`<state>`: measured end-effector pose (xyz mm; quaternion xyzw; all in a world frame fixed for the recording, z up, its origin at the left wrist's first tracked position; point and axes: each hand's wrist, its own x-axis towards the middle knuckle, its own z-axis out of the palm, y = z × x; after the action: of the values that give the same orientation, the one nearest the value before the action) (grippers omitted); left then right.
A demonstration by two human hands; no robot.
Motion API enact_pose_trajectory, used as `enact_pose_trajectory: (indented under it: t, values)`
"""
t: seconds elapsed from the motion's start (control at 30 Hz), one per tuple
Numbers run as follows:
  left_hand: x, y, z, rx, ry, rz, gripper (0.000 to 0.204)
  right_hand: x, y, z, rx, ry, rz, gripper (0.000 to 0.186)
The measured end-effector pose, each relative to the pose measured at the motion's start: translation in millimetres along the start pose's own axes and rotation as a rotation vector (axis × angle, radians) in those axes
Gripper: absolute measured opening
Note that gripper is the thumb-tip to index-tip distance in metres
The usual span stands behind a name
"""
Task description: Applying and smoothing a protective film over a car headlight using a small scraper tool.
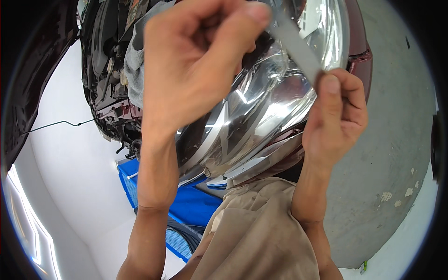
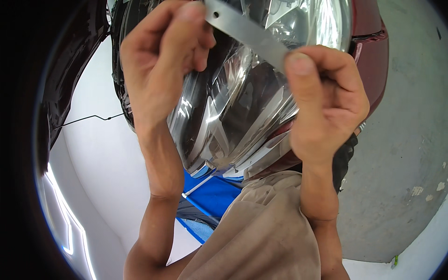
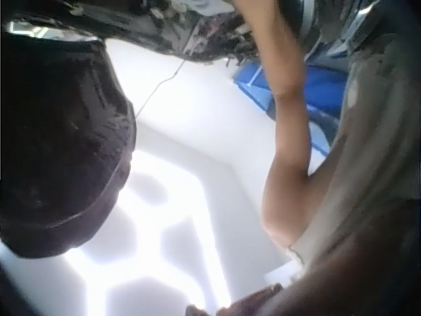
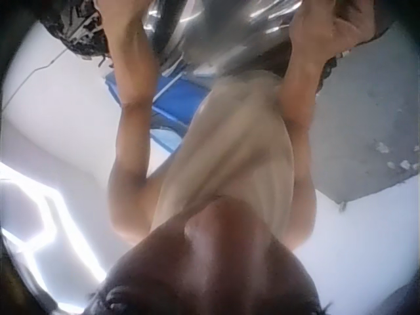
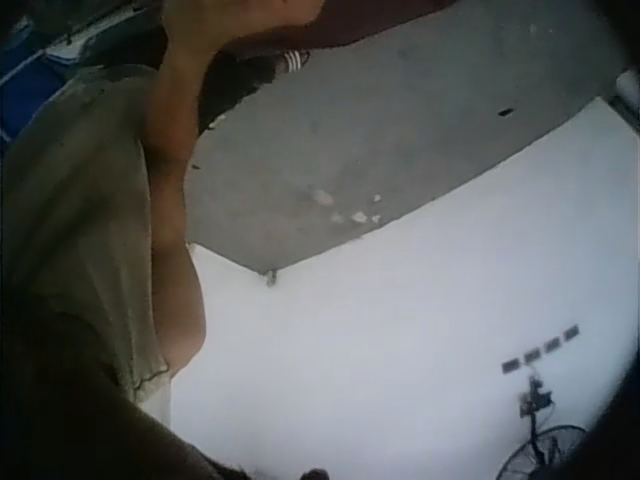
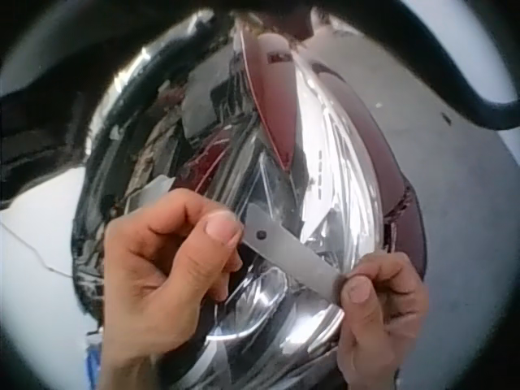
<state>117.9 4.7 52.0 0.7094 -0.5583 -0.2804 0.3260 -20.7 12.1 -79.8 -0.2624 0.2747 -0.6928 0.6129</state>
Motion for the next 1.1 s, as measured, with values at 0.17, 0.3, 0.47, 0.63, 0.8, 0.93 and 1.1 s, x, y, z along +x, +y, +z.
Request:
enact_pose_trajectory:
  t: [0.17, 0.3, 0.47, 0.63, 0.8, 0.93, 1.1]
  values:
    - [-77.6, -27.6, 29.4, 0.737, -0.021, 0.365, 0.067, 5.2, -30.7, -62.4, 0.261, -0.139, 0.162, 0.015]
    - [-81.1, -27.0, 64.2, 0.913, 0.026, 0.291, 0.075, 13.3, -66.8, -74.8, 0.233, -0.115, 0.143, 0.013]
    - [-69.4, -20.1, 63.0, 0.848, -0.038, 0.389, 0.073, 28.2, -105.1, -77.4, 0.088, -0.181, 0.142, 0.014]
    - [-178.4, -28.9, 24.7, 0.160, -0.596, -0.033, 0.022, 25.6, -120.0, -77.4, 0.048, -0.180, 0.418, 0.020]
    - [-158.0, 7.5, 71.1, -0.365, 0.135, -0.084, 0.015, -12.1, -113.9, -48.2, -0.071, -0.362, 0.649, 0.021]
    - [-135.2, 18.8, 99.7, -0.891, 0.285, -0.254, 0.019, -13.8, -122.5, -37.4, -0.281, -0.559, 0.697, 0.019]
    - [-120.8, 22.1, 113.6, -0.819, 0.320, -0.279, 0.017, 24.8, -131.7, -51.7, -0.610, -0.889, 0.631, 0.023]
